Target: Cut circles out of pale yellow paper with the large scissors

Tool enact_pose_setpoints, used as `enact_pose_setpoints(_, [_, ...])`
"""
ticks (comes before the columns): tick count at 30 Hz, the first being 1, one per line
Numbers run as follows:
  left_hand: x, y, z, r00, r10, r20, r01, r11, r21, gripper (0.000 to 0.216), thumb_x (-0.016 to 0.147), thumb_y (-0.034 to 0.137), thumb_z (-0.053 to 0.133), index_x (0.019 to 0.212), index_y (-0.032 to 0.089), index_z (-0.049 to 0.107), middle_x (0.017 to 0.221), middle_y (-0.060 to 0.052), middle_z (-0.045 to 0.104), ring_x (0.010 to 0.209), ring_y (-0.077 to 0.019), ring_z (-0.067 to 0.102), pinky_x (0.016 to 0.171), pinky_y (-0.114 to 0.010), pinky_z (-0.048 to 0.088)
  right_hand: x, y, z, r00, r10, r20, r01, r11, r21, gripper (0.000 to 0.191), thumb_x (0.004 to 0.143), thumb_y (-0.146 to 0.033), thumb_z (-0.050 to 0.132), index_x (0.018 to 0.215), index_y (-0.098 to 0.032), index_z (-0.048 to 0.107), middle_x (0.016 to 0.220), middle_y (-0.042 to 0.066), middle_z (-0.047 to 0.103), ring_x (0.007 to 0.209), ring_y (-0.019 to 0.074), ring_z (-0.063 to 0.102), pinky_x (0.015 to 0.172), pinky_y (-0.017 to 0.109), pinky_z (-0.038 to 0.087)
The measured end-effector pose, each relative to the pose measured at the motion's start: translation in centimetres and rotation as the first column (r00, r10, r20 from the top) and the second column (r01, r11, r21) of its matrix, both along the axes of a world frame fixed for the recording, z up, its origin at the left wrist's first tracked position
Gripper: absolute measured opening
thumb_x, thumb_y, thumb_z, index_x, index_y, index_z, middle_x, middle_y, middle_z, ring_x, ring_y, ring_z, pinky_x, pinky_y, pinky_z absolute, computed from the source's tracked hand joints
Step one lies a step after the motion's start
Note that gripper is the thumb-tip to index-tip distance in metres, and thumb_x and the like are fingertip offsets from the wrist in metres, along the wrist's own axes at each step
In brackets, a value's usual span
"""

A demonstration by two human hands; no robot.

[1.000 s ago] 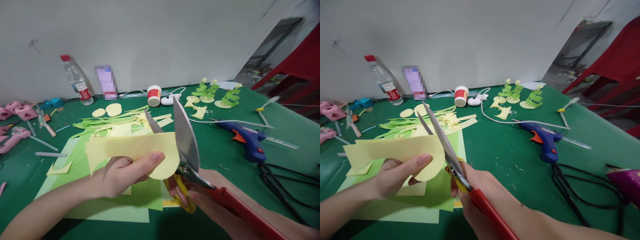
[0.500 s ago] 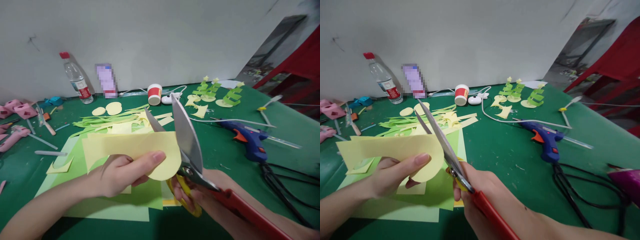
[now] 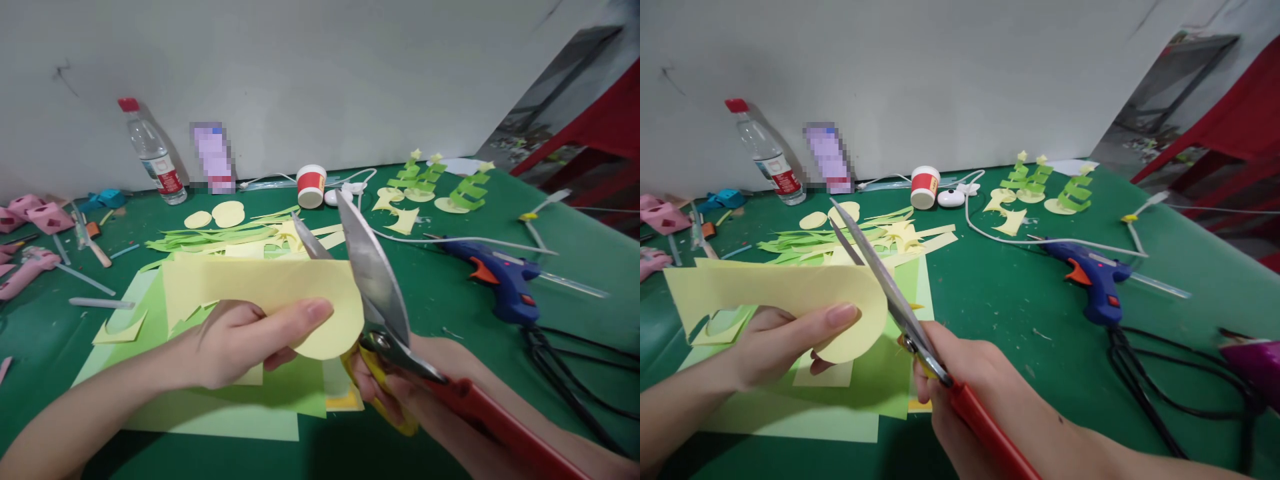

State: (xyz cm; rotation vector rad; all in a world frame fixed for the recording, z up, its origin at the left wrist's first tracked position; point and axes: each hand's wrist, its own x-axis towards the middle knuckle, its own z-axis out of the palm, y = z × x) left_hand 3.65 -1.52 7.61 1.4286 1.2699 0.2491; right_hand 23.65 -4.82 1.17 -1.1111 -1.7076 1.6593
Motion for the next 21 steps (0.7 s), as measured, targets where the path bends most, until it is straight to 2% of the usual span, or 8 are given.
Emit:
enact_pose_setpoints(4, [0.1, -0.2, 0.0, 0.997, 0.07, 0.025, -0.072, 0.994, 0.086, 0.055, 0.073, 0.056, 0.05, 0.038, 0.016, 0.036, 0.046, 0.001, 0.042, 0.05, -0.0086, 0.041, 0.043, -0.017, 0.039, 0.0, -0.1, 0.4, 0.999, 0.006, 0.047, -0.01, 0.997, 0.076, 0.029, 0.086, -0.035, 0.034, 0.062, -0.023, 0.046, 0.059, -0.001, 0.047, 0.053, 0.0135, 0.042, 0.05, 0.027, 0.036])
enact_pose_setpoints(7, [0.1, -0.1, -0.5, 0.995, 0.07, 0.064, -0.077, 0.991, 0.109, 0.055, 0.073, 0.054, 0.052, 0.037, 0.016, 0.036, 0.042, 0.001, 0.04, 0.046, -0.0076, 0.04, 0.039, -0.016, 0.037, -0.1, -0.4, 0.6, 0.996, -0.025, 0.088, 0.016, 0.995, 0.103, 0.029, 0.086, -0.033, 0.031, 0.062, -0.023, 0.044, 0.059, -0.001, 0.045, 0.053, 0.0139, 0.041, 0.049, 0.027, 0.035])
enact_pose_setpoints(13, [-0.2, 0.2, -1.2, 0.986, 0.029, 0.164, -0.055, 0.986, 0.157, 0.052, 0.072, 0.054, 0.053, 0.04, 0.016, 0.037, 0.038, 0.003, 0.037, 0.038, -0.0068, 0.039, 0.034, -0.018, 0.032, -0.2, -0.6, 0.4, 0.992, -0.076, 0.1, 0.071, 0.996, 0.054, 0.032, 0.088, -0.033, 0.027, 0.063, -0.024, 0.045, 0.058, -0.001, 0.044, 0.051, 0.0142, 0.04, 0.048, 0.027, 0.036])
enact_pose_setpoints(16, [-0.3, 0.3, -0.7, 0.992, 0.02, 0.121, -0.036, 0.99, 0.134, 0.049, 0.073, 0.052, 0.052, 0.042, 0.016, 0.041, 0.04, 0.002, 0.04, 0.039, -0.0073, 0.04, 0.035, -0.019, 0.031, 0.0, -0.5, 0.1, 0.989, -0.063, 0.136, 0.051, 0.995, 0.091, 0.031, 0.088, -0.034, 0.028, 0.065, -0.024, 0.047, 0.059, 0.0, 0.045, 0.052, 0.0145, 0.041, 0.047, 0.027, 0.036])
enact_pose_setpoints(20, [-0.8, 0.7, 0.1, 1.0, -0.019, -0.017, 0.02, 0.995, 0.1, 0.053, 0.071, 0.058, 0.051, 0.041, 0.015, 0.043, 0.042, 0.0, 0.044, 0.042, -0.009, 0.045, 0.04, -0.02, 0.035, 0.3, -0.1, -0.3, 0.99, -0.023, 0.138, 0.002, 0.989, 0.151, 0.031, 0.088, -0.038, 0.03, 0.065, -0.024, 0.046, 0.059, 0.0, 0.047, 0.049, 0.0135, 0.041, 0.043, 0.025, 0.036])
enact_pose_setpoints(21, [-0.9, 0.8, 0.2, 0.999, -0.033, -0.036, 0.037, 0.99, 0.134, 0.054, 0.072, 0.059, 0.051, 0.041, 0.015, 0.044, 0.042, -0.001, 0.046, 0.041, -0.0092, 0.046, 0.04, -0.021, 0.036, 0.3, 0.1, -0.3, 0.991, -0.011, 0.131, -0.011, 0.987, 0.163, 0.034, 0.088, -0.041, 0.028, 0.065, -0.024, 0.046, 0.059, -0.001, 0.048, 0.048, 0.0129, 0.042, 0.042, 0.025, 0.036])
